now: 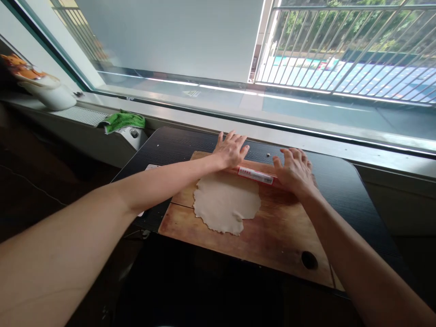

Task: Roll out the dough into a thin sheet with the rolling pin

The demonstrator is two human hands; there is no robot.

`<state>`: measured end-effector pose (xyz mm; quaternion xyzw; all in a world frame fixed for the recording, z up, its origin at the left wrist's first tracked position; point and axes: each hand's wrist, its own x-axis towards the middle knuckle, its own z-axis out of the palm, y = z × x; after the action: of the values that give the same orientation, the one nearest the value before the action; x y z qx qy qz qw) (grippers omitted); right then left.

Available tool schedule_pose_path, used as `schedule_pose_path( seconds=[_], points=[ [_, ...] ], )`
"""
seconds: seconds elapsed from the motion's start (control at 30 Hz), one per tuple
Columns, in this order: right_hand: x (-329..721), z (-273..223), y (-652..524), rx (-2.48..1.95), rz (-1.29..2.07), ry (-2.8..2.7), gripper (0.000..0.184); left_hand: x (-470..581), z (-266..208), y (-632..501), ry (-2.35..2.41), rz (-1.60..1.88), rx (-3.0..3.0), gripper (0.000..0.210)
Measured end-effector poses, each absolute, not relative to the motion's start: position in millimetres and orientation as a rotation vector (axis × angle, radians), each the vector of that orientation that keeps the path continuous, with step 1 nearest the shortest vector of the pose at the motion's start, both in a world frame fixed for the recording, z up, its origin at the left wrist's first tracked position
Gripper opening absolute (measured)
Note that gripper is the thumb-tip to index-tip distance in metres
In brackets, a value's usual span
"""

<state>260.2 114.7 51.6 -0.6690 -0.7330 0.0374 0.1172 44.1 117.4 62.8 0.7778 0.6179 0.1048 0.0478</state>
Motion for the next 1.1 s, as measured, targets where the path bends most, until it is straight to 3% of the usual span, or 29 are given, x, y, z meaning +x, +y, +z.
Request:
schedule_pose_path(
  seconds=[0.17, 0.33, 0.43, 0.6, 0.73, 0.9, 1.1],
  points=[
    [269, 40, 79, -1.72, 0.006, -2.317, 0.049, 40, 59, 82, 1.718, 0.305, 2.54, 0.054],
    [258, 55, 126, -2.064, 0.203, -2.108, 0.057, 43, 64, 113, 1.942, 0.421, 2.397, 0.049],
    [252, 65, 141, -2.219, 0.304, -2.056, 0.057, 40, 59, 110, 1.804, 0.493, 2.582, 0.047],
    [252, 65, 124, -2.109, 0.12, -2.089, 0.056, 38, 59, 94, 1.772, 0.164, 2.486, 0.049],
    [257, 56, 87, -2.003, 0.154, -2.327, 0.057, 40, 72, 89, 1.764, -0.111, 2.342, 0.053],
    [253, 52, 83, -1.776, -0.132, -2.308, 0.053, 44, 72, 105, 1.78, -0.062, 2.355, 0.059],
    [246, 58, 115, -2.022, 0.152, -2.201, 0.061, 47, 69, 121, 1.856, -0.024, 2.267, 0.063]
  ],
)
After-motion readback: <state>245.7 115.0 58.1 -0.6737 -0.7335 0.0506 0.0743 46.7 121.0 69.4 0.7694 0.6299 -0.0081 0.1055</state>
